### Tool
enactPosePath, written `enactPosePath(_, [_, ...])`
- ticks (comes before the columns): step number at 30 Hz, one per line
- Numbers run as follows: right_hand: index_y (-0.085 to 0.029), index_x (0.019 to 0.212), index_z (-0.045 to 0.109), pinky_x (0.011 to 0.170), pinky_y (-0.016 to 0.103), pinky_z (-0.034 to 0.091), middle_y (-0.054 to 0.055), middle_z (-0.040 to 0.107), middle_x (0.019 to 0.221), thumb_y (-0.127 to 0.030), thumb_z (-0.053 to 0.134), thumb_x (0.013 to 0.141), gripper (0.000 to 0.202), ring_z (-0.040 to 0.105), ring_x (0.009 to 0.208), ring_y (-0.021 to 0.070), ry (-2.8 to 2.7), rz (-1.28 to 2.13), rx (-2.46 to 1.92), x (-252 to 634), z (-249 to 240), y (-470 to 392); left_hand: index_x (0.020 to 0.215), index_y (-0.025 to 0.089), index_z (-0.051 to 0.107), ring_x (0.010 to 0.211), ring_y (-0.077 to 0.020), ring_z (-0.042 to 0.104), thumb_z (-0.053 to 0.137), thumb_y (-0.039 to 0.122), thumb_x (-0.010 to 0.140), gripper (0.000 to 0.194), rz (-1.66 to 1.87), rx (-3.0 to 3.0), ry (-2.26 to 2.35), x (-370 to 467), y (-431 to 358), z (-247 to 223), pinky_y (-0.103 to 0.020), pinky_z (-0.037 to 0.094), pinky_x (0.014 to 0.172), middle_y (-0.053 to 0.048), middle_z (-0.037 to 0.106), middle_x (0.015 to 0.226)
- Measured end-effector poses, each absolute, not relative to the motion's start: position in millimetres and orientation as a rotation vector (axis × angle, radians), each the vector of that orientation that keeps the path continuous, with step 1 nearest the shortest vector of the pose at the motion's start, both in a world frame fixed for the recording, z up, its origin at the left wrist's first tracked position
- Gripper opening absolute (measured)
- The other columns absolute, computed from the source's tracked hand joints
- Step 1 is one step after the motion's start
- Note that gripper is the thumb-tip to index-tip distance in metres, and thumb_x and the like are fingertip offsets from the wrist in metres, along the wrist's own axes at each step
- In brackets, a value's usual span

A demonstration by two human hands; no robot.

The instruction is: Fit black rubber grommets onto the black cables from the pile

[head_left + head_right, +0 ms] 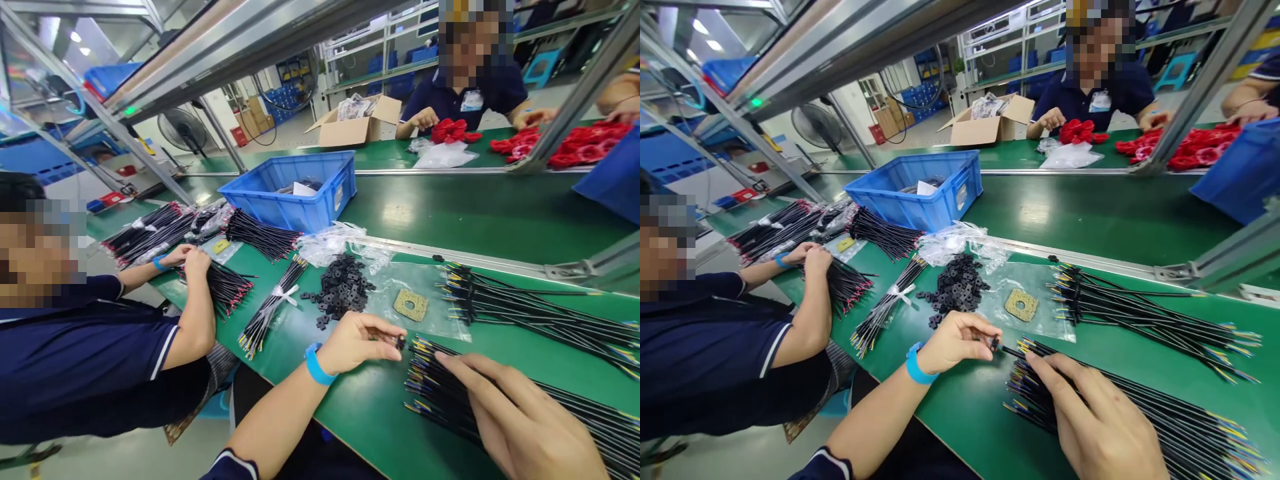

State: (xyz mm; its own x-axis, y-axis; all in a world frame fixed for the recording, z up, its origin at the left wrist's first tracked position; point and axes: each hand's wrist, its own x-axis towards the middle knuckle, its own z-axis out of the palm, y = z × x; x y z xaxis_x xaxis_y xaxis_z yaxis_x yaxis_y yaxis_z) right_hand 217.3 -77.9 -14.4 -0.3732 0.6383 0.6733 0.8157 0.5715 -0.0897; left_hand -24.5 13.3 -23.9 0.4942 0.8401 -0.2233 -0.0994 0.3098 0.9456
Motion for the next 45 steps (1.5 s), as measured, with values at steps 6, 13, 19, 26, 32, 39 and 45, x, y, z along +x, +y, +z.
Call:
enactPosePath(6, [-0.017,0.116,0.073,0.082,0.031,0.052,0.005,0.076,0.099,-0.013,0.052,0.105,0.023,0.072,0.081,0.0151,-2.070,-0.331,-1.162,205,-11,-79,0.093,0.017,0.087,0.073,-0.0164,0.067,0.097,0.056,0.062,0.052,0.765,1.371,0.817,-23,9,-28,-0.027,0.053,0.070,-0.011,0.079,0.084])
enactPosePath(13, [-0.019,0.105,0.074,0.077,0.024,0.057,0.002,0.078,0.091,-0.016,0.056,0.105,0.018,0.074,0.076,0.0126,-2.023,-0.282,-1.114,196,-3,-80,0.092,0.021,0.087,0.077,-0.0199,0.073,0.093,0.061,0.065,0.049,0.784,1.515,0.770,-19,4,-28,-0.030,0.057,0.075,-0.012,0.081,0.086])
enactPosePath(19, [-0.021,0.102,0.071,0.069,0.016,0.059,0.001,0.076,0.085,-0.028,0.053,0.109,0.021,0.074,0.071,0.0109,-1.973,0.101,-1.128,192,-3,-80,0.089,0.021,0.087,0.077,-0.0202,0.075,0.095,0.062,0.061,0.050,0.751,1.499,0.666,-18,3,-25,-0.029,0.059,0.076,-0.012,0.082,0.086])
enactPosePath(26, [-0.025,0.107,0.074,0.058,0.015,0.057,0.001,0.074,0.080,-0.025,0.057,0.105,0.017,0.072,0.064,0.0119,-1.895,0.455,-1.117,188,-2,-80,0.097,0.022,0.087,0.085,-0.0222,0.077,0.090,0.063,0.070,0.048,0.666,1.533,0.620,-20,2,-28,-0.030,0.061,0.081,-0.013,0.083,0.094])
enactPosePath(32, [-0.026,0.108,0.073,0.060,0.014,0.055,-0.001,0.072,0.079,-0.025,0.057,0.105,0.016,0.070,0.063,0.0097,-1.887,0.527,-1.127,186,-5,-81,0.100,0.024,0.087,0.085,-0.0200,0.076,0.090,0.051,0.076,0.037,0.731,1.537,0.502,-19,2,-31,-0.029,0.061,0.083,-0.012,0.082,0.094])
enactPosePath(39, [-0.026,0.100,0.069,0.060,0.012,0.055,-0.003,0.071,0.078,-0.028,0.056,0.107,0.015,0.070,0.063,0.0087,-1.901,0.530,-1.136,185,-4,-80,0.102,0.023,0.086,0.087,-0.0209,0.076,0.087,0.054,0.079,0.038,0.718,1.552,0.504,-19,2,-33,-0.031,0.061,0.085,-0.013,0.081,0.094])
enactPosePath(45, [-0.023,0.101,0.067,0.063,0.013,0.056,-0.001,0.073,0.080,-0.029,0.052,0.109,0.019,0.071,0.065,0.0086,-1.951,0.272,-1.162,189,-4,-80,0.107,0.023,0.085,0.088,-0.0189,0.076,0.089,0.043,0.080,0.035,0.791,1.600,0.530,-15,0,-32,-0.028,0.060,0.086,-0.012,0.081,0.097])
